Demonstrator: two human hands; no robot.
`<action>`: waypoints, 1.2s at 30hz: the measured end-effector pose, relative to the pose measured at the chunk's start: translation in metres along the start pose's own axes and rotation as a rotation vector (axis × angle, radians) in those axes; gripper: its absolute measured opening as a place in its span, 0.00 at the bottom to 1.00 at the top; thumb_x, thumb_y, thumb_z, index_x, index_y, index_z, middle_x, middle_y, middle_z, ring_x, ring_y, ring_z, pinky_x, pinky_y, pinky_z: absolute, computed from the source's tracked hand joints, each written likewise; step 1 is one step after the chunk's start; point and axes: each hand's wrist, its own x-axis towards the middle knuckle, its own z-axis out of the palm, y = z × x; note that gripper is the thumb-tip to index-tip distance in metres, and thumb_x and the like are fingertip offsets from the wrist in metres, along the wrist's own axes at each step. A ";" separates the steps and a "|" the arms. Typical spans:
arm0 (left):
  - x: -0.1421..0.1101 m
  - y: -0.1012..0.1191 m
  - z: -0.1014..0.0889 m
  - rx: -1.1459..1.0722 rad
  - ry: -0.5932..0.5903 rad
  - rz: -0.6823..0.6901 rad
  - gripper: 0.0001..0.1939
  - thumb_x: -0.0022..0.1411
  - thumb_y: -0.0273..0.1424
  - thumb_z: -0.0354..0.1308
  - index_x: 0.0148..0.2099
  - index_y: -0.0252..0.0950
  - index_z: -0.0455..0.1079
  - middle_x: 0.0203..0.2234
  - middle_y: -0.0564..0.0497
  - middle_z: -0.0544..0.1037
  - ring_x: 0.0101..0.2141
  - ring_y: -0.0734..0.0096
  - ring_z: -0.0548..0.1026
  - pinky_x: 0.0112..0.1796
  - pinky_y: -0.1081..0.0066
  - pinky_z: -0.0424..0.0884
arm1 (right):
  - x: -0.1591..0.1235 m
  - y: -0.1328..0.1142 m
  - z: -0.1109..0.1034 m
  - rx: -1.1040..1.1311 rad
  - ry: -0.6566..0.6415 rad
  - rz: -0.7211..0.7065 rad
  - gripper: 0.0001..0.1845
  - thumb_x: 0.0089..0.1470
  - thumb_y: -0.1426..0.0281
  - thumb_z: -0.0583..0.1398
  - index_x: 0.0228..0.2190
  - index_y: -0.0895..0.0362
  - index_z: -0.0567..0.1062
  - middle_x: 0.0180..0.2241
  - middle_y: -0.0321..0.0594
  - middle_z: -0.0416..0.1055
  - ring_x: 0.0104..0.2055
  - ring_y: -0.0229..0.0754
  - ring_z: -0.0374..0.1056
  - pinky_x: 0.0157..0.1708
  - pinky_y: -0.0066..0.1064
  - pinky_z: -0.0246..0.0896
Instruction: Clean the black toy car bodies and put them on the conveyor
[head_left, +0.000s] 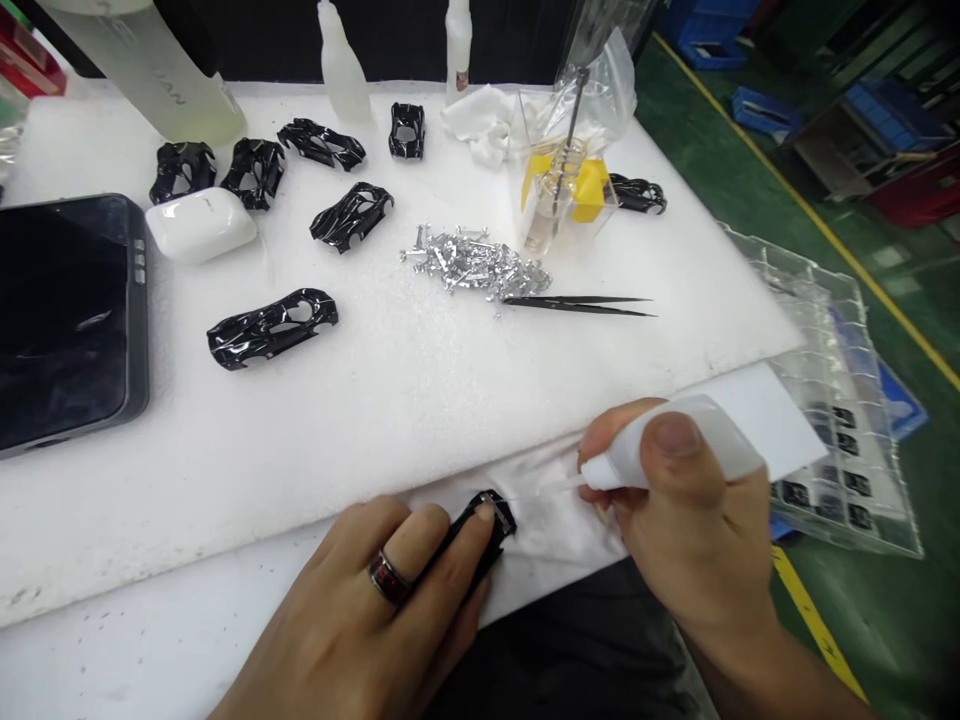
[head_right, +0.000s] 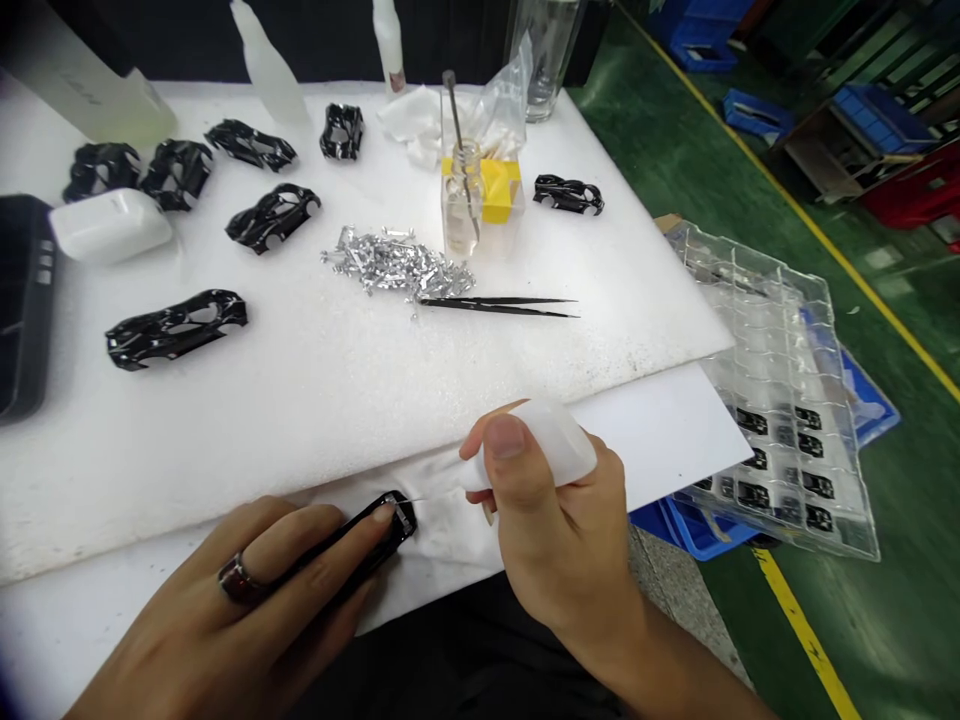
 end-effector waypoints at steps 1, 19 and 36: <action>0.000 0.000 0.000 0.006 -0.003 0.001 0.25 0.68 0.24 0.60 0.65 0.30 0.66 0.40 0.45 0.75 0.38 0.67 0.71 0.37 0.66 0.74 | 0.000 0.000 0.000 -0.002 0.003 -0.005 0.18 0.61 0.53 0.61 0.27 0.51 0.79 0.18 0.35 0.67 0.18 0.36 0.66 0.13 0.25 0.60; -0.003 0.000 0.001 0.028 -0.009 0.005 0.25 0.68 0.23 0.60 0.66 0.31 0.65 0.41 0.46 0.72 0.38 0.69 0.69 0.38 0.66 0.73 | -0.001 -0.003 0.000 -0.031 -0.009 -0.001 0.19 0.62 0.53 0.60 0.26 0.52 0.78 0.17 0.35 0.68 0.17 0.37 0.66 0.13 0.27 0.58; 0.000 0.000 0.001 0.014 -0.007 0.006 0.24 0.68 0.23 0.60 0.65 0.30 0.66 0.40 0.45 0.74 0.37 0.68 0.71 0.35 0.64 0.75 | -0.002 -0.002 -0.001 -0.013 -0.015 -0.035 0.18 0.64 0.56 0.59 0.27 0.51 0.79 0.17 0.35 0.69 0.17 0.36 0.67 0.13 0.25 0.60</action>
